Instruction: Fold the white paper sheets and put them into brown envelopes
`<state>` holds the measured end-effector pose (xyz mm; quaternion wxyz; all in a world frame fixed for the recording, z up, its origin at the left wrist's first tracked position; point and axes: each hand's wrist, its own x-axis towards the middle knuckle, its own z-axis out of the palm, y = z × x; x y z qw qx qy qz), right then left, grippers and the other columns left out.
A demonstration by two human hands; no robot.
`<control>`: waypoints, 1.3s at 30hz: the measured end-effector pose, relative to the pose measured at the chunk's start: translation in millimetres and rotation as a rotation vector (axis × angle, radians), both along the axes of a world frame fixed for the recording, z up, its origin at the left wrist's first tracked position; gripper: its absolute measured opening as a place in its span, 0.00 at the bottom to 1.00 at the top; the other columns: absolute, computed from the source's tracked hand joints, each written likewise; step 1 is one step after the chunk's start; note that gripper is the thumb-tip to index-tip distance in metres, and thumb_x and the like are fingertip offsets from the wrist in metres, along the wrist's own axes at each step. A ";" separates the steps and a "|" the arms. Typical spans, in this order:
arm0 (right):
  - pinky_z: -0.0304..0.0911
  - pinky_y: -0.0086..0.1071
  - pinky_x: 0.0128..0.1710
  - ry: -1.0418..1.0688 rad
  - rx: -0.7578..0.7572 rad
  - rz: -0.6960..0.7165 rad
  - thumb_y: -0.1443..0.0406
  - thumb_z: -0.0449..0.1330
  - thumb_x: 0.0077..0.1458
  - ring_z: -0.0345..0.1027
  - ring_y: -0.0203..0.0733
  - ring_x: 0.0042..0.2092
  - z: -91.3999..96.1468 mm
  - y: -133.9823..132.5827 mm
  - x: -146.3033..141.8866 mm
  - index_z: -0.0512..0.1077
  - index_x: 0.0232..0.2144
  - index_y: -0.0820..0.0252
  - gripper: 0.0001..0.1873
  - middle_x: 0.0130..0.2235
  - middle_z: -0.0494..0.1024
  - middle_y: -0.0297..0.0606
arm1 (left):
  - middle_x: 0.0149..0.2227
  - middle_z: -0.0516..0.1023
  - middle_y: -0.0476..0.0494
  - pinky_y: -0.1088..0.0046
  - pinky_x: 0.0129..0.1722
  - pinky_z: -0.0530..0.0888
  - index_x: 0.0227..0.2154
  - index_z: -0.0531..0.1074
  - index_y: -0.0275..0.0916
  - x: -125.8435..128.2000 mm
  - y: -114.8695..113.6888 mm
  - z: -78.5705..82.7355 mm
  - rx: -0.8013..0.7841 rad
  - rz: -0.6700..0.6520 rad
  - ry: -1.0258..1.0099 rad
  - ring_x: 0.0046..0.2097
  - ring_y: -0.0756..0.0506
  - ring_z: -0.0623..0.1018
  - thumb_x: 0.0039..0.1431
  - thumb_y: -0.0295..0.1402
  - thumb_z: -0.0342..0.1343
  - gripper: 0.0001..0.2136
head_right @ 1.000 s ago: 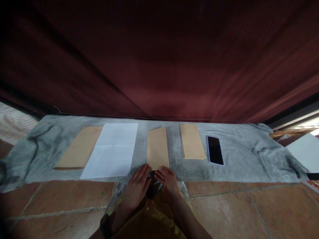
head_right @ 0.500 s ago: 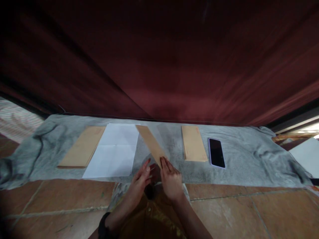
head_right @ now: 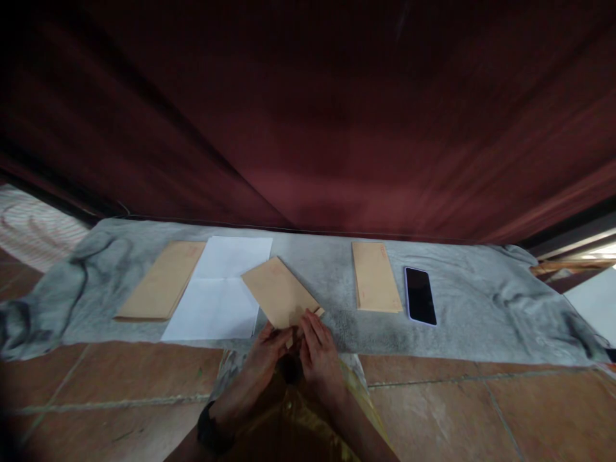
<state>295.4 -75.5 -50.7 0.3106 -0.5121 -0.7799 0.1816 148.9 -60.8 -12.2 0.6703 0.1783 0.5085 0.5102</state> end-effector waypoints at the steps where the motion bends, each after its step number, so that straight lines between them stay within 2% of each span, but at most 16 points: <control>1: 0.59 0.48 0.66 0.059 -0.032 -0.043 0.68 0.47 0.67 0.54 0.47 0.69 -1.5 -0.3 2.2 0.55 0.69 0.58 0.29 0.68 0.61 0.46 | 0.47 0.82 0.41 0.68 0.40 0.76 0.47 0.74 0.40 -2.4 -0.3 -1.0 0.002 -0.009 0.010 0.44 0.43 0.80 0.48 0.37 0.69 0.23; 3: 0.58 0.49 0.66 0.210 -0.107 -0.155 0.62 0.49 0.68 0.54 0.49 0.69 -5.6 1.1 6.4 0.55 0.69 0.57 0.29 0.69 0.59 0.46 | 0.49 0.81 0.40 0.67 0.40 0.77 0.50 0.73 0.40 -6.7 -0.7 -1.7 0.016 -0.042 0.050 0.45 0.41 0.80 0.48 0.39 0.68 0.25; 5: 0.64 0.49 0.62 0.428 -0.213 -0.279 0.55 0.53 0.66 0.63 0.52 0.64 -9.2 6.1 10.1 0.60 0.67 0.58 0.30 0.66 0.64 0.48 | 0.49 0.81 0.39 0.68 0.39 0.76 0.52 0.72 0.39 -9.8 -0.9 0.1 0.032 -0.090 0.106 0.45 0.40 0.80 0.47 0.40 0.69 0.28; 7: 0.73 0.45 0.51 0.668 -0.376 -0.347 0.48 0.57 0.61 0.75 0.51 0.52 -10.1 13.3 13.2 0.67 0.61 0.59 0.32 0.56 0.76 0.48 | 0.48 0.81 0.39 0.69 0.37 0.76 0.52 0.72 0.38 -11.6 -0.9 3.7 0.030 -0.143 0.143 0.43 0.41 0.81 0.46 0.40 0.69 0.29; 8: 0.76 0.42 0.44 0.764 -0.468 -0.353 0.45 0.60 0.58 0.77 0.49 0.44 -9.4 17.0 14.4 0.71 0.57 0.60 0.33 0.48 0.80 0.46 | 0.47 0.82 0.39 0.69 0.36 0.76 0.52 0.72 0.39 -12.1 -1.0 5.5 0.023 -0.163 0.158 0.42 0.41 0.81 0.46 0.40 0.69 0.29; 10: 0.76 0.38 0.35 0.890 -0.615 -0.340 0.44 0.65 0.51 0.76 0.45 0.34 -6.6 22.8 16.4 0.77 0.48 0.60 0.31 0.35 0.81 0.39 | 0.46 0.82 0.41 0.70 0.35 0.75 0.52 0.72 0.39 -12.9 -1.2 8.2 0.004 -0.180 0.179 0.41 0.42 0.81 0.47 0.40 0.68 0.28; 12: 0.75 0.35 0.31 0.957 -0.678 -0.342 0.45 0.68 0.47 0.74 0.42 0.29 -3.8 25.6 17.4 0.78 0.41 0.59 0.27 0.29 0.79 0.35 | 0.47 0.81 0.41 0.70 0.35 0.75 0.51 0.72 0.40 -14.0 -1.7 8.5 -0.003 -0.178 0.180 0.42 0.42 0.81 0.48 0.42 0.67 0.27; 14: 0.74 0.34 0.30 0.997 -0.690 -0.355 0.46 0.70 0.46 0.73 0.41 0.29 -2.6 25.7 17.5 0.78 0.38 0.58 0.25 0.28 0.79 0.34 | 0.45 0.81 0.41 0.71 0.34 0.74 0.51 0.71 0.39 -15.6 -1.9 6.6 0.008 -0.197 0.171 0.40 0.42 0.80 0.49 0.43 0.67 0.27; 20: 0.75 0.34 0.31 1.044 -0.708 -0.355 0.46 0.70 0.47 0.75 0.41 0.30 -6.0 22.4 14.3 0.78 0.40 0.58 0.26 0.32 0.82 0.36 | 0.34 0.79 0.46 0.74 0.28 0.68 0.44 0.73 0.36 -20.9 0.8 -5.9 0.090 -0.206 0.208 0.29 0.49 0.74 0.45 0.40 0.69 0.23; 26: 0.76 0.38 0.31 1.041 -0.728 -0.343 0.43 0.67 0.49 0.77 0.46 0.30 -14.9 19.0 12.5 0.79 0.41 0.57 0.27 0.31 0.82 0.38 | 0.30 0.77 0.48 0.74 0.28 0.67 0.44 0.73 0.36 -24.1 0.1 -12.7 0.117 -0.209 0.239 0.29 0.49 0.73 0.48 0.37 0.67 0.20; 28: 0.76 0.41 0.33 0.968 -0.653 -0.347 0.44 0.63 0.54 0.77 0.47 0.32 -16.4 17.4 14.3 0.78 0.43 0.57 0.26 0.34 0.82 0.40 | 0.29 0.76 0.48 0.73 0.28 0.67 0.44 0.74 0.36 -24.6 -0.8 -11.5 0.132 -0.217 0.235 0.29 0.49 0.72 0.48 0.38 0.67 0.20; 29: 0.76 0.42 0.37 0.896 -0.569 -0.348 0.46 0.61 0.57 0.78 0.48 0.36 -15.9 16.3 15.7 0.77 0.46 0.57 0.24 0.38 0.83 0.41 | 0.30 0.77 0.48 0.73 0.29 0.67 0.45 0.74 0.36 -24.8 -0.9 -10.3 0.138 -0.219 0.234 0.29 0.49 0.72 0.49 0.38 0.66 0.20; 31: 0.73 0.46 0.48 0.678 -0.336 -0.330 0.52 0.56 0.63 0.76 0.50 0.48 -12.5 13.1 19.2 0.74 0.52 0.56 0.21 0.48 0.80 0.44 | 0.32 0.78 0.46 0.73 0.29 0.68 0.46 0.75 0.36 -24.7 -0.6 -6.9 0.142 -0.211 0.232 0.30 0.48 0.73 0.50 0.39 0.66 0.21; 33: 0.67 0.49 0.57 0.406 -0.106 -0.275 0.60 0.53 0.66 0.69 0.50 0.57 -6.7 8.6 21.6 0.70 0.58 0.55 0.20 0.56 0.75 0.46 | 0.36 0.79 0.44 0.72 0.31 0.69 0.47 0.75 0.37 -23.7 0.2 -1.9 0.128 -0.190 0.228 0.32 0.48 0.74 0.49 0.40 0.66 0.22; 36: 0.65 0.48 0.58 0.048 0.082 -0.132 0.67 0.50 0.67 0.67 0.50 0.58 2.1 1.1 19.2 0.66 0.62 0.54 0.23 0.58 0.73 0.46 | 0.38 0.80 0.44 0.72 0.31 0.69 0.47 0.75 0.38 -18.4 1.0 8.5 0.106 -0.173 0.215 0.33 0.47 0.75 0.49 0.40 0.67 0.22; 39: 0.66 0.46 0.55 -0.155 0.154 -0.043 0.71 0.50 0.66 0.67 0.50 0.56 7.9 -2.7 11.5 0.64 0.64 0.54 0.26 0.56 0.75 0.46 | 0.36 0.81 0.45 0.73 0.31 0.69 0.45 0.76 0.38 -9.0 0.7 20.4 0.111 -0.183 0.181 0.31 0.48 0.75 0.48 0.39 0.68 0.21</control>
